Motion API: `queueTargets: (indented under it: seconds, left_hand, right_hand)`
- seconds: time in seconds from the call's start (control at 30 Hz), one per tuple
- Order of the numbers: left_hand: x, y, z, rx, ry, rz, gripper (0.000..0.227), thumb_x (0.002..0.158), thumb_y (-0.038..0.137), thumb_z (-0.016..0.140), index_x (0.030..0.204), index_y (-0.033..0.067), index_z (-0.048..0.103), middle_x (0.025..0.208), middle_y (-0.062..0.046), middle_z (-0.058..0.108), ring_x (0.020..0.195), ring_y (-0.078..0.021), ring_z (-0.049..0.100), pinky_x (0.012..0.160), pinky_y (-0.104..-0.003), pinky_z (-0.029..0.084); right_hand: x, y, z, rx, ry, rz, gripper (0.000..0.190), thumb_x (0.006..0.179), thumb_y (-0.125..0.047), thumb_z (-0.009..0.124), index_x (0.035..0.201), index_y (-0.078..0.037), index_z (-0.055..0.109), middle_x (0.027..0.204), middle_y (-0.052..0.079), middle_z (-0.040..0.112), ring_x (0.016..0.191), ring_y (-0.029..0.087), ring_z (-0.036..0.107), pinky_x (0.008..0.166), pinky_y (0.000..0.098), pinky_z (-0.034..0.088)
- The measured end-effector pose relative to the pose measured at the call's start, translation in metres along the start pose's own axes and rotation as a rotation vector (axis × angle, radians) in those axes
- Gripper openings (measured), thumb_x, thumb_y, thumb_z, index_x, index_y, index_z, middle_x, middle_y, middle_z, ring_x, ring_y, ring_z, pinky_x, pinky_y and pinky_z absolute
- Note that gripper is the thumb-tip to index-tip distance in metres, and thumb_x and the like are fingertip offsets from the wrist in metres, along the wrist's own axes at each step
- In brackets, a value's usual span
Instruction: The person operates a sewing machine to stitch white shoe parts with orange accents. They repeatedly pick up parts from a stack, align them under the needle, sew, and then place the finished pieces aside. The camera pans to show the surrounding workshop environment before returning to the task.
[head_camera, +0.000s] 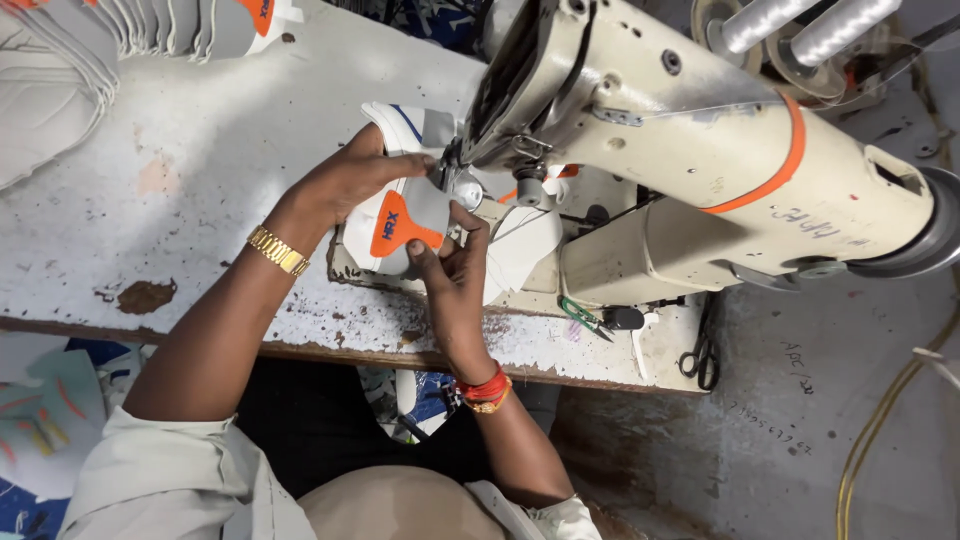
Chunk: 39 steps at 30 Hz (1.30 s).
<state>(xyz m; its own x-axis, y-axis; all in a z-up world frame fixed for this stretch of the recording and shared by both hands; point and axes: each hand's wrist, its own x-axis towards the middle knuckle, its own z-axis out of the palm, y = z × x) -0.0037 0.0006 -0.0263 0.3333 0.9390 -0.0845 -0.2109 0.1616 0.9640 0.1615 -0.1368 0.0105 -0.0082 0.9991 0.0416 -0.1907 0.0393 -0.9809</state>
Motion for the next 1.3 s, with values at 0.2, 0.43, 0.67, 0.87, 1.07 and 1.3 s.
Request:
queueTargets:
  seconds: [0.2,0.43,0.67,0.87,1.07,1.3]
  left_hand:
    - [0.007,0.004,0.002,-0.043,-0.047,0.168,0.045,0.092,0.010,0.070,0.133,-0.0021,0.056,0.119,-0.009,0.071,0.110,-0.0136,0.066,0.098,-0.031,0.053]
    - [0.006,0.010,0.010,-0.046,-0.033,0.165,0.048,0.088,0.008,0.068,0.134,-0.0014,0.056,0.119,-0.007,0.069,0.109,-0.0143,0.065,0.095,-0.032,0.053]
    - [-0.010,0.011,0.011,-0.026,0.002,0.379,0.057,0.088,0.011,0.070,0.139,0.0011,0.047,0.132,-0.004,0.062,0.121,-0.0110,0.059,0.100,-0.029,0.049]
    - [-0.041,0.032,0.016,0.409,0.214,0.061,0.046,0.110,0.037,0.068,0.105,-0.0090,0.066,0.081,-0.024,0.055,0.075,-0.0184,0.046,0.067,-0.039,0.042]
    - [-0.120,0.007,0.052,0.786,0.539,0.694,0.058,0.109,0.039,0.067,0.141,0.0000,0.038,0.112,-0.024,0.066,0.096,-0.0307,0.069,0.080,-0.035,0.054]
    - [-0.149,0.035,0.072,0.814,0.494,0.153,0.091,0.099,0.044,0.068,0.162,0.0038,0.016,0.083,-0.025,0.066,0.055,-0.0284,0.064,0.055,-0.042,0.049]
  right_hand:
    - [0.029,-0.027,-0.048,-0.815,0.143,-0.401,0.043,0.093,-0.006,0.069,0.134,-0.001,0.058,0.108,0.016,0.066,0.097,0.025,0.060,0.083,0.0370,0.050]
    - [0.270,0.222,-0.153,-1.779,-0.216,-0.820,0.043,0.093,-0.017,0.068,0.134,-0.006,0.058,0.128,0.020,0.062,0.126,0.036,0.058,0.104,0.0491,0.044]
    - [0.298,0.175,-0.222,-1.498,-0.046,-0.845,0.048,0.102,-0.020,0.068,0.140,0.002,0.049,0.139,0.027,0.054,0.130,0.037,0.054,0.111,0.0467,0.044]
    - [0.136,0.082,-0.147,-1.100,0.315,-0.749,0.065,0.104,-0.020,0.072,0.148,0.013,0.039,0.148,0.036,0.045,0.134,0.041,0.047,0.108,0.0471,0.040]
    - [-0.018,0.039,-0.034,-0.291,0.018,-0.077,0.038,0.099,0.000,0.060,0.136,0.001,0.050,0.115,0.007,0.065,0.109,0.015,0.063,0.096,0.0287,0.052]
    - [-0.061,0.033,-0.028,-0.071,0.085,-0.038,0.022,0.094,0.009,0.068,0.115,0.003,0.060,0.108,0.008,0.075,0.100,0.010,0.067,0.089,0.0255,0.053]
